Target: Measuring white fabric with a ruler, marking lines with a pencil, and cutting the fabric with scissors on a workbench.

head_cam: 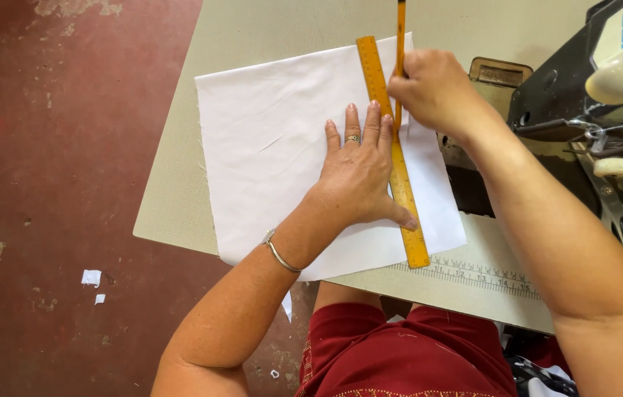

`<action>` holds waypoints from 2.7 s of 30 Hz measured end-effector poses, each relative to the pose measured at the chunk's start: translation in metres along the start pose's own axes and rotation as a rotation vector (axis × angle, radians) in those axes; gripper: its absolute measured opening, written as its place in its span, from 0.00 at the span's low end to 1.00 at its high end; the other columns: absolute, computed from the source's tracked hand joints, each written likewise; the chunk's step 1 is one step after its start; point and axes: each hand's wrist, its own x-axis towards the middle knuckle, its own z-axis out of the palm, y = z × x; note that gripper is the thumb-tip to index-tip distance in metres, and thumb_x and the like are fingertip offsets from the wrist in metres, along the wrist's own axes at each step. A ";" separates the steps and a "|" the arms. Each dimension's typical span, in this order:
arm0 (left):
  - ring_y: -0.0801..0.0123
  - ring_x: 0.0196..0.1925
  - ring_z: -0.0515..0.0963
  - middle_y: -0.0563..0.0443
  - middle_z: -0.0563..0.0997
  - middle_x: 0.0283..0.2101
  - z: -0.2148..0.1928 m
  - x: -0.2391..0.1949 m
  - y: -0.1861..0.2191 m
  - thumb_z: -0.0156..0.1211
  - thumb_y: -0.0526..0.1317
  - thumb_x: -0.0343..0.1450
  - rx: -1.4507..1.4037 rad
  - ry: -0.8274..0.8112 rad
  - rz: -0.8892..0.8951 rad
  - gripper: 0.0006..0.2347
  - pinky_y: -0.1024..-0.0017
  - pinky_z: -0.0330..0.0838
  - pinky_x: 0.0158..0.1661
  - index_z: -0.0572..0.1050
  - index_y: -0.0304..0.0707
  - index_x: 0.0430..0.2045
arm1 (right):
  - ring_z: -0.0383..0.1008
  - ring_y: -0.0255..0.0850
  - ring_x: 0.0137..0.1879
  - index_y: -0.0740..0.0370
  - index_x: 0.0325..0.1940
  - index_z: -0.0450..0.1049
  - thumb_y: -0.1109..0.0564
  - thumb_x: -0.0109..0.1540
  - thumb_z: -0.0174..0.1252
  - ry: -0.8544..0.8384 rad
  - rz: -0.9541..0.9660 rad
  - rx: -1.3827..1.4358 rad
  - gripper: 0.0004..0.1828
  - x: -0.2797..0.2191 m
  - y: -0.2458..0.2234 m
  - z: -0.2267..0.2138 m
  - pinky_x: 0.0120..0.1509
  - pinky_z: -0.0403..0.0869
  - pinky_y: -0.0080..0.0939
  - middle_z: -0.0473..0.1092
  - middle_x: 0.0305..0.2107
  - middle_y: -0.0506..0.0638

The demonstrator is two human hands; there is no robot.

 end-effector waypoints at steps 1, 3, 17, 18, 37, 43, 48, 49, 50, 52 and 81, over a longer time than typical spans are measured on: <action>0.26 0.76 0.30 0.28 0.34 0.77 0.000 0.000 0.000 0.73 0.81 0.50 0.001 -0.002 0.000 0.71 0.28 0.31 0.66 0.38 0.25 0.72 | 0.57 0.45 0.27 0.62 0.22 0.60 0.56 0.63 0.46 0.000 0.001 0.002 0.15 0.010 0.001 0.001 0.32 0.57 0.51 0.63 0.18 0.52; 0.26 0.76 0.32 0.27 0.35 0.77 0.001 0.001 0.000 0.73 0.82 0.50 0.021 0.012 0.000 0.72 0.28 0.34 0.66 0.38 0.24 0.72 | 0.50 0.44 0.27 0.61 0.21 0.50 0.57 0.63 0.46 0.062 0.004 -0.007 0.18 0.031 0.003 0.003 0.31 0.52 0.52 0.54 0.17 0.50; 0.26 0.76 0.32 0.26 0.35 0.77 0.002 0.001 -0.001 0.73 0.82 0.49 0.027 0.025 0.007 0.72 0.27 0.33 0.65 0.38 0.24 0.72 | 0.65 0.43 0.27 0.56 0.27 0.65 0.58 0.67 0.58 0.596 -0.241 0.096 0.14 0.141 0.028 0.033 0.33 0.62 0.51 0.66 0.21 0.46; 0.26 0.76 0.33 0.27 0.35 0.77 0.002 0.002 -0.001 0.73 0.82 0.49 0.018 0.027 0.010 0.72 0.27 0.34 0.65 0.38 0.24 0.72 | 0.70 0.39 0.27 0.58 0.27 0.68 0.59 0.69 0.62 0.683 -0.327 0.185 0.17 0.138 0.026 0.033 0.33 0.64 0.47 0.70 0.20 0.45; 0.51 0.49 0.80 0.48 0.80 0.41 -0.028 -0.123 0.030 0.61 0.38 0.73 -0.593 0.859 0.443 0.11 0.54 0.72 0.53 0.77 0.38 0.48 | 0.80 0.56 0.38 0.56 0.54 0.71 0.45 0.56 0.65 0.225 -0.148 -0.174 0.26 -0.217 0.021 0.061 0.40 0.78 0.55 0.71 0.33 0.53; 0.49 0.53 0.77 0.46 0.78 0.46 -0.022 -0.139 0.042 0.60 0.39 0.74 -0.514 0.834 0.407 0.12 0.52 0.69 0.56 0.75 0.37 0.50 | 0.81 0.58 0.38 0.54 0.60 0.67 0.51 0.56 0.63 0.219 0.021 -0.201 0.28 -0.222 0.030 0.061 0.45 0.79 0.58 0.70 0.33 0.53; 0.47 0.57 0.73 0.44 0.75 0.50 -0.019 -0.136 0.045 0.59 0.41 0.75 -0.456 0.813 0.403 0.14 0.51 0.66 0.59 0.74 0.36 0.53 | 0.80 0.59 0.48 0.49 0.55 0.72 0.47 0.57 0.63 0.122 0.289 -0.014 0.22 -0.241 0.052 0.033 0.57 0.76 0.60 0.76 0.38 0.55; 0.47 0.57 0.73 0.44 0.75 0.50 -0.016 -0.134 0.044 0.59 0.41 0.75 -0.451 0.812 0.398 0.14 0.50 0.65 0.59 0.73 0.36 0.53 | 0.80 0.59 0.48 0.49 0.55 0.72 0.47 0.57 0.63 0.122 0.294 -0.018 0.22 -0.251 0.066 0.033 0.57 0.76 0.60 0.76 0.38 0.55; 0.47 0.58 0.72 0.44 0.75 0.51 -0.015 -0.133 0.040 0.58 0.41 0.75 -0.436 0.817 0.387 0.14 0.50 0.65 0.60 0.73 0.36 0.53 | 0.80 0.60 0.46 0.53 0.51 0.75 0.50 0.58 0.63 0.153 0.284 0.047 0.18 -0.256 0.078 0.033 0.54 0.75 0.59 0.76 0.33 0.56; 0.46 0.60 0.71 0.43 0.74 0.53 -0.006 -0.125 0.028 0.58 0.41 0.75 -0.411 0.818 0.365 0.15 0.49 0.64 0.61 0.72 0.36 0.54 | 0.80 0.60 0.43 0.57 0.47 0.79 0.53 0.58 0.64 0.180 0.275 0.114 0.14 -0.267 0.081 0.023 0.52 0.75 0.58 0.76 0.29 0.57; 0.39 0.79 0.43 0.34 0.51 0.77 0.042 -0.088 0.021 0.36 0.58 0.79 0.005 0.456 0.005 0.31 0.36 0.39 0.70 0.54 0.32 0.71 | 0.64 0.64 0.57 0.72 0.69 0.74 0.78 0.58 0.43 0.449 0.013 -0.275 0.35 -0.273 0.152 0.010 0.59 0.72 0.61 0.67 0.54 0.66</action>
